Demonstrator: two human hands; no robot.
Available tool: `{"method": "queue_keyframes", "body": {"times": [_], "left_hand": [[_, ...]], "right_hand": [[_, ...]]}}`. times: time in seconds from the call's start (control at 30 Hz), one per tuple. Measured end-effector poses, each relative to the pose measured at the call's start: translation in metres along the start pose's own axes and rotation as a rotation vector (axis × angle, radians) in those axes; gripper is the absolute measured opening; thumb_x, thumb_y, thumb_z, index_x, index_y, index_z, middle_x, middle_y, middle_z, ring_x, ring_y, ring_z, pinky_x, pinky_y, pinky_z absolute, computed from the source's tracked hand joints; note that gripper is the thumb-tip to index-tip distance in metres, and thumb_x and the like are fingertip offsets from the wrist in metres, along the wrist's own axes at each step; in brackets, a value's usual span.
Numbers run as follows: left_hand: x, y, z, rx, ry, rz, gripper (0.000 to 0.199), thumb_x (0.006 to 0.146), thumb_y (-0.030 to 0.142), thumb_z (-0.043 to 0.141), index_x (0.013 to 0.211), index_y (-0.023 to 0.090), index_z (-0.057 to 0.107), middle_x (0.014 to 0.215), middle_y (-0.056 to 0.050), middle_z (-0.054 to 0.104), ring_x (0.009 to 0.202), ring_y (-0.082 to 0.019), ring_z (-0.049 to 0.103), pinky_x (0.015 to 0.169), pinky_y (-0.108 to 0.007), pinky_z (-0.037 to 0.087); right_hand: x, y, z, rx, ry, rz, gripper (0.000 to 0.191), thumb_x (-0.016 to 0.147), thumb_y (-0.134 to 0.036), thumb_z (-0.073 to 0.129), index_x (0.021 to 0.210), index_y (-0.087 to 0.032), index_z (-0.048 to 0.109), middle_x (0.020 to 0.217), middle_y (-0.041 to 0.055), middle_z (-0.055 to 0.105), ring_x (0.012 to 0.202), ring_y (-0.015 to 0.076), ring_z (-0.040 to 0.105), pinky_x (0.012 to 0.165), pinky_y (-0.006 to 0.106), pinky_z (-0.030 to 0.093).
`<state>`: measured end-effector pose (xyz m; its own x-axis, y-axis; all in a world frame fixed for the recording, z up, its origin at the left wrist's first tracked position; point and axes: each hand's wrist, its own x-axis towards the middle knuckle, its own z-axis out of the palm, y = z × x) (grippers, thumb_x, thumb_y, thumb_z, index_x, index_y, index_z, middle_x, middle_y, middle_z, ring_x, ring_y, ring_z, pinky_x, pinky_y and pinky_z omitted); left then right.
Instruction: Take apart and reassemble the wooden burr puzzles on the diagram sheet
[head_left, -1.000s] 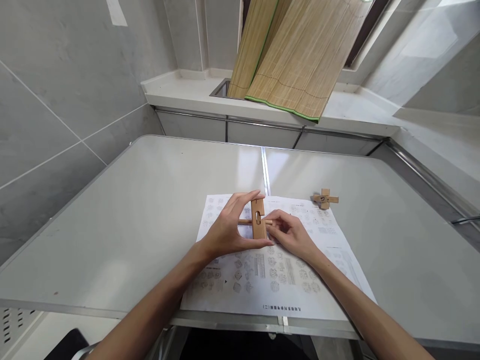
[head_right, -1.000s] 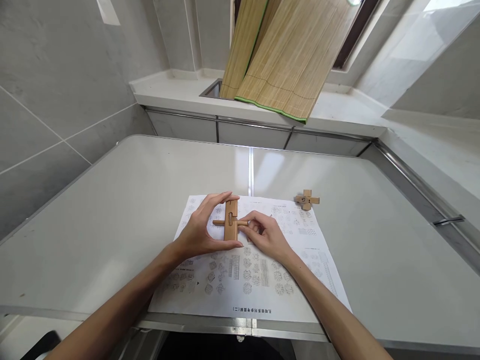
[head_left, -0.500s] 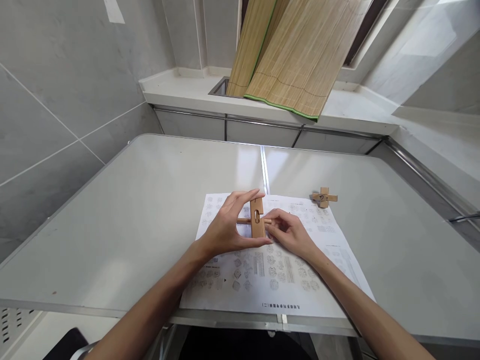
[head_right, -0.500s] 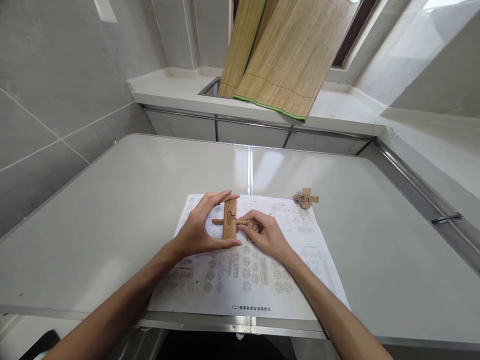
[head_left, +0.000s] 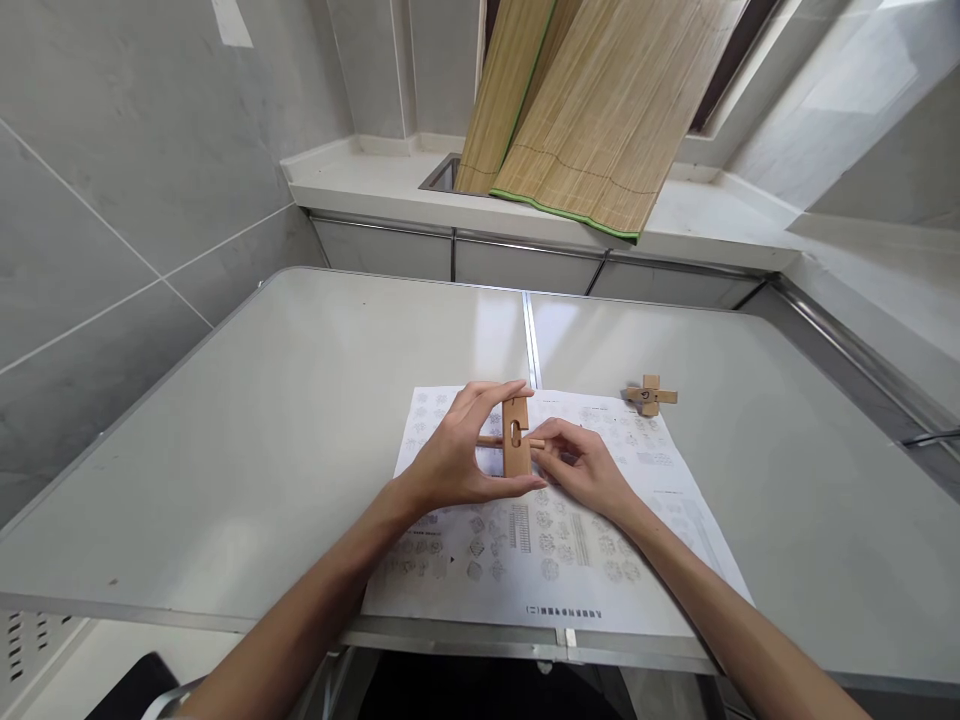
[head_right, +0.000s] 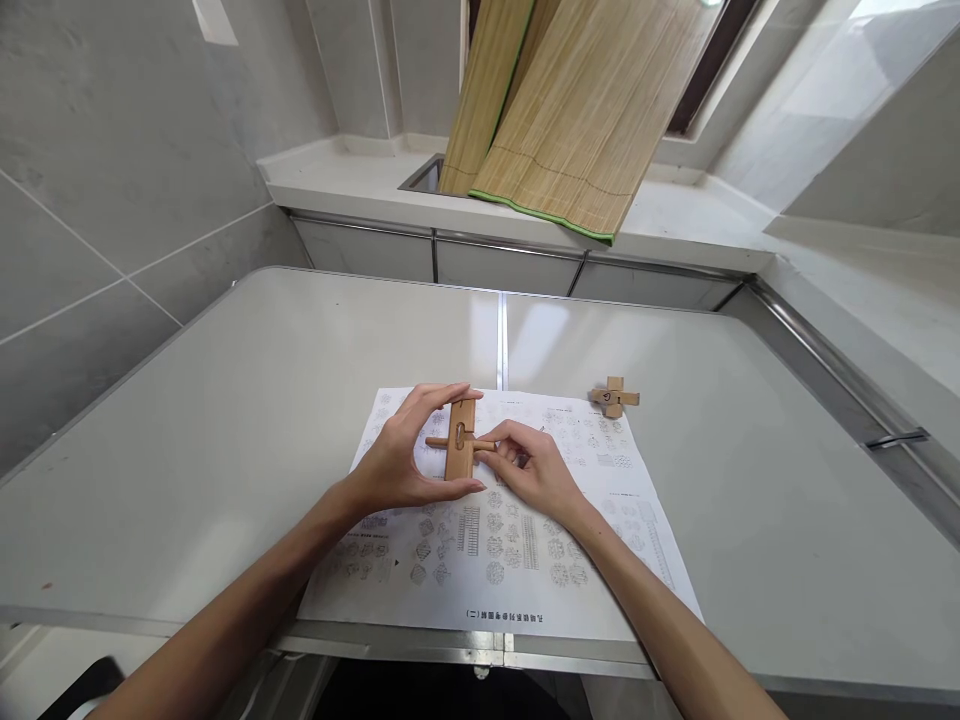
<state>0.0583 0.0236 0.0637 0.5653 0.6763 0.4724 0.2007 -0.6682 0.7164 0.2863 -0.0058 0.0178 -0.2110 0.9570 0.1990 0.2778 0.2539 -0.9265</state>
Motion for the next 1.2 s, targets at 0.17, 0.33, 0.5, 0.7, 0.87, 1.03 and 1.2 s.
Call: {"method": "queue_keyframes", "body": {"times": [0.17,0.33,0.5,0.7,0.87,1.03,1.2], "left_hand": [[0.000,0.001,0.000,-0.001,-0.001,0.011,0.097,0.077,0.039,0.094,0.158,0.032,0.041,0.150,-0.012,0.061,0.141,-0.033,0.054,0.114,-0.061,0.056],[0.000,0.000,0.001,-0.012,-0.004,0.006,0.097,0.077,0.038,0.093,0.158,0.030,0.041,0.151,-0.013,0.060,0.141,-0.034,0.054,0.110,-0.058,0.059],[0.001,0.000,0.001,-0.030,-0.010,0.010,0.094,0.078,0.039,0.092,0.157,0.030,0.042,0.150,-0.013,0.060,0.140,-0.034,0.055,0.109,-0.058,0.060],[0.001,0.001,0.000,-0.002,-0.020,-0.008,0.095,0.078,0.041,0.092,0.158,0.031,0.041,0.150,-0.012,0.061,0.140,-0.034,0.053,0.112,-0.060,0.057],[0.001,-0.003,0.001,0.000,-0.011,0.010,0.096,0.077,0.045,0.093,0.157,0.031,0.042,0.149,-0.011,0.061,0.139,-0.034,0.055,0.111,-0.057,0.057],[0.002,-0.006,0.005,-0.022,0.043,0.014,0.095,0.075,0.049,0.095,0.154,0.029,0.047,0.147,-0.012,0.063,0.136,-0.034,0.058,0.113,-0.056,0.055],[0.003,-0.006,0.011,-0.053,0.120,-0.005,0.091,0.071,0.050,0.097,0.148,0.027,0.054,0.144,-0.014,0.062,0.132,-0.035,0.062,0.113,-0.055,0.054]], "right_hand": [[0.000,0.000,0.000,0.005,-0.002,0.004,0.017,0.096,-0.041,0.074,0.099,-0.025,0.075,0.071,-0.0004,0.061,0.060,0.0174,0.053,0.058,0.033,0.042],[0.000,0.001,-0.001,0.003,-0.005,-0.002,0.017,0.097,-0.041,0.074,0.101,-0.025,0.076,0.069,-0.0011,0.059,0.060,0.0174,0.053,0.059,0.033,0.042],[0.000,0.001,0.000,-0.008,0.000,-0.008,0.018,0.097,-0.041,0.073,0.100,-0.024,0.076,0.070,-0.0008,0.060,0.061,0.0169,0.052,0.058,0.032,0.041],[0.000,-0.001,0.000,-0.008,-0.005,-0.018,0.019,0.097,-0.042,0.073,0.099,-0.023,0.075,0.067,-0.0013,0.059,0.059,0.0162,0.052,0.057,0.031,0.040],[0.000,-0.001,-0.001,0.002,-0.007,-0.008,0.018,0.097,-0.040,0.073,0.100,-0.023,0.075,0.066,-0.0014,0.060,0.059,0.0172,0.056,0.058,0.032,0.042],[0.000,0.000,-0.002,0.059,-0.013,0.043,0.018,0.096,-0.041,0.073,0.101,-0.023,0.073,0.064,-0.0015,0.063,0.055,0.0170,0.058,0.057,0.032,0.042],[0.000,0.002,-0.002,0.153,-0.010,0.117,0.026,0.095,-0.049,0.075,0.099,-0.024,0.069,0.062,-0.0017,0.064,0.053,0.0169,0.057,0.055,0.031,0.041]]}}
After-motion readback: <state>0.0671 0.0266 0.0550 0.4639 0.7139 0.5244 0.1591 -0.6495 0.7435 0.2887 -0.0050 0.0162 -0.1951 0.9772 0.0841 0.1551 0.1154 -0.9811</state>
